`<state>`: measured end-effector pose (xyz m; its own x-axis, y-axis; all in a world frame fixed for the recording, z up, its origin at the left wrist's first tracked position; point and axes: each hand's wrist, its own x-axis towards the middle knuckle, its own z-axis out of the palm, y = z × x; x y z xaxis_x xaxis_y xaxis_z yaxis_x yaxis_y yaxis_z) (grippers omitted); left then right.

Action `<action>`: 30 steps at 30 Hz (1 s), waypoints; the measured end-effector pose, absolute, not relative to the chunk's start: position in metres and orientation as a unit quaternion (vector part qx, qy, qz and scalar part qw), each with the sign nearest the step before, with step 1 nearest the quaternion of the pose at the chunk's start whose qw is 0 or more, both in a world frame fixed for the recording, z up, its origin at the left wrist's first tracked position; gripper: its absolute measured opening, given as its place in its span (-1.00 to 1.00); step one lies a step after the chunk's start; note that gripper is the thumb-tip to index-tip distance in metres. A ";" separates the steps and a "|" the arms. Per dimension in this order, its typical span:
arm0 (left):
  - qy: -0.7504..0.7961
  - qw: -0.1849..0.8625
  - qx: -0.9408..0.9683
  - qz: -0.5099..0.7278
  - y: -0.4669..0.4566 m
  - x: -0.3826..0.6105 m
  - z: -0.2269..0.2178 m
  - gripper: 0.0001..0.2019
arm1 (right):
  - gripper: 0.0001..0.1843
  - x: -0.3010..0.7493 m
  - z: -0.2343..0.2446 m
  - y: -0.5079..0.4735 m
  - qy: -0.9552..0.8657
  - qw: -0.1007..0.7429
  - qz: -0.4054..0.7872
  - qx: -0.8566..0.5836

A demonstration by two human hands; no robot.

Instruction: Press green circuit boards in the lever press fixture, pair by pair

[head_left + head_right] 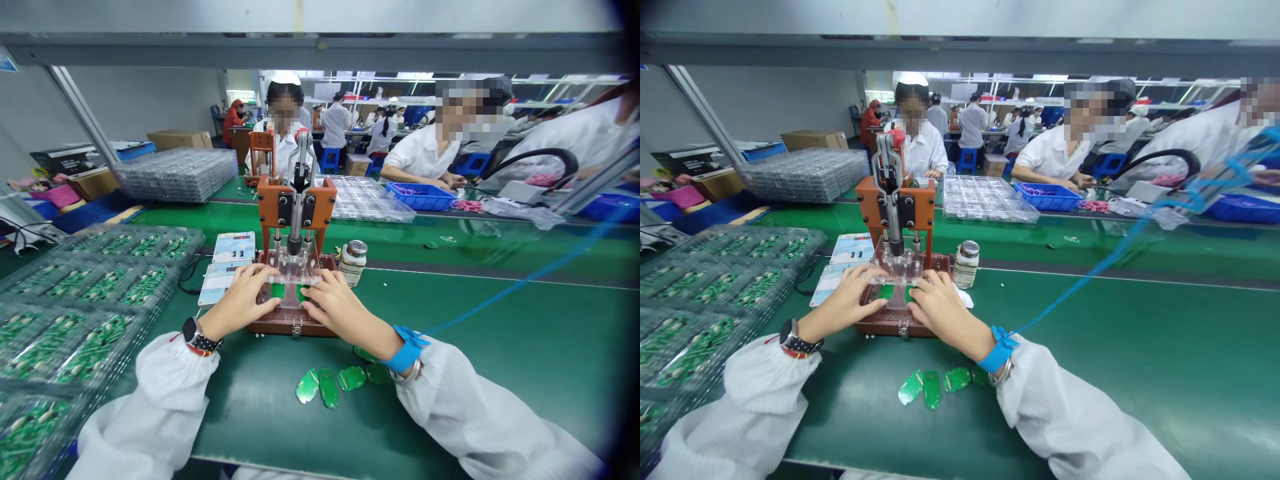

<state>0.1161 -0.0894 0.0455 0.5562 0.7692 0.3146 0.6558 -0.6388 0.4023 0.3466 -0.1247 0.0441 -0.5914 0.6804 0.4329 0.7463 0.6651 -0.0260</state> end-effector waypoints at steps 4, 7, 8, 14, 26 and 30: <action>0.409 0.174 0.860 0.252 -0.088 0.115 0.043 -0.62 | -0.76 0.351 0.036 -0.135 -0.872 0.252 -0.026 -0.418; 0.386 0.226 0.847 0.288 -0.089 0.111 0.038 -0.56 | -0.74 0.368 0.054 -0.135 -0.830 0.338 0.024 -0.443; 0.379 0.242 0.840 0.304 -0.089 0.108 0.037 -0.55 | -0.73 0.375 0.068 -0.131 -0.803 0.385 0.032 -0.454; 0.431 0.251 0.799 0.336 -0.060 0.077 0.036 -0.58 | -0.80 0.370 0.187 -0.049 -0.686 0.607 0.035 -0.400; 0.484 0.171 0.854 0.089 -0.008 0.041 0.021 0.05 | -0.62 0.308 0.218 -0.102 -0.787 0.581 -0.031 -0.207; 0.461 0.159 0.871 0.054 -0.006 0.042 0.025 0.14 | -0.60 0.301 0.152 -0.125 -0.787 0.580 -0.117 -0.175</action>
<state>0.0423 -0.0056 0.0250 0.5685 0.8210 -0.0522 0.7868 -0.5240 0.3262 0.3014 -0.1253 0.1515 -0.2657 0.1393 0.9539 0.4115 0.9112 -0.0184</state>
